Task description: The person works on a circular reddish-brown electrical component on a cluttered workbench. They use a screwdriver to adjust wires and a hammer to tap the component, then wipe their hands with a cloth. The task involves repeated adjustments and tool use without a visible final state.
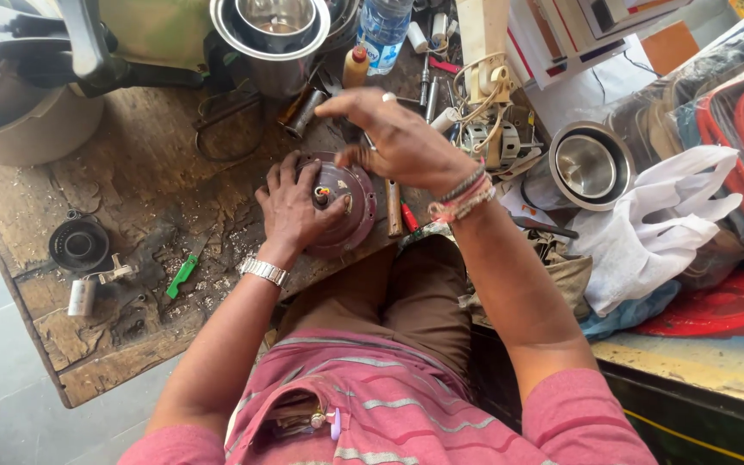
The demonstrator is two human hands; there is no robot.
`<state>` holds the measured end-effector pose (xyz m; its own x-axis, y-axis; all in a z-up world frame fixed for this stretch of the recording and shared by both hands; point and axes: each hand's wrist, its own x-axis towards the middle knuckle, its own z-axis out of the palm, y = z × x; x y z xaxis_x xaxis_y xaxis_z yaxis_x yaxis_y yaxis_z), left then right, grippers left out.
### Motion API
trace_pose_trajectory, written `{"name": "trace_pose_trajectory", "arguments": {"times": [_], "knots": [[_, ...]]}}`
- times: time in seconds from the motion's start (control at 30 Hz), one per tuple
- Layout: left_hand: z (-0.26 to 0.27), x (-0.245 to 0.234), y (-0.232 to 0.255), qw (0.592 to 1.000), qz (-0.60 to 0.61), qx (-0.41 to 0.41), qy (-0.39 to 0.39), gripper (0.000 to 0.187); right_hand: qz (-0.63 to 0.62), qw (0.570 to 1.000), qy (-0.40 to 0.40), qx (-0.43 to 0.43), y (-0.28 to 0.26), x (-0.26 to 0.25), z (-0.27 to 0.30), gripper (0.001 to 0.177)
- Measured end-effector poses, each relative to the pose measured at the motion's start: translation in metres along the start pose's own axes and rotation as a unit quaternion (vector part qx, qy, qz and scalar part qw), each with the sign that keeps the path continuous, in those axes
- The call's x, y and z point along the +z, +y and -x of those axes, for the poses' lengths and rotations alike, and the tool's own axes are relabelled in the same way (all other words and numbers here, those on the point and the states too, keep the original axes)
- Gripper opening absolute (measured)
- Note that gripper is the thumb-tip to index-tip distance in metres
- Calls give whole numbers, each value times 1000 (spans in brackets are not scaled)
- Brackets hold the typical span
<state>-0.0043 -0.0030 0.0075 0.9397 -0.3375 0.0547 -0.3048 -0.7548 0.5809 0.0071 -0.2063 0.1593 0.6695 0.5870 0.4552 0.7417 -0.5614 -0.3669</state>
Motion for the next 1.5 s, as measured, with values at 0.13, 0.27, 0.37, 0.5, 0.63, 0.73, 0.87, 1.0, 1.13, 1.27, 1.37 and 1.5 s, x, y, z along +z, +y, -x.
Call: {"name": "trace_pose_trajectory", "arguments": {"times": [0.13,0.27,0.37,0.5,0.63,0.73,0.87,1.0,1.13,1.27,1.37,1.5], "knots": [[-10,-5,2,998,-38,1,-42,76,-116,987,-33,104,22,3,-13,15],[-18,-6,6,997,-52,17,-56,74,-391,908,-76,129,49,8,-32,28],[-23,-11,10,997,-52,17,-63,74,-491,869,-64,-12,67,8,-46,29],[-27,-13,8,996,-41,7,-75,76,-621,776,14,114,77,27,-33,26],[-25,-5,3,997,-23,-16,-67,74,-432,756,432,235,66,85,-20,32],[-29,-10,6,999,-17,-6,-50,73,-286,735,557,261,56,101,-33,37],[-24,-16,10,998,-24,6,-64,73,-347,767,489,229,54,80,-34,39],[-22,-13,6,998,-25,7,-51,75,-334,894,265,139,81,43,-20,41],[-22,-11,4,998,-31,15,-55,71,-605,794,40,45,105,38,-26,36],[-29,-14,8,997,-34,11,-65,73,-691,722,14,31,105,42,-38,34],[-28,-14,8,997,-25,-4,-78,75,-658,725,165,119,89,56,-29,30],[-30,-12,6,997,3,-11,-73,74,-596,738,260,182,80,70,-16,25]]}}
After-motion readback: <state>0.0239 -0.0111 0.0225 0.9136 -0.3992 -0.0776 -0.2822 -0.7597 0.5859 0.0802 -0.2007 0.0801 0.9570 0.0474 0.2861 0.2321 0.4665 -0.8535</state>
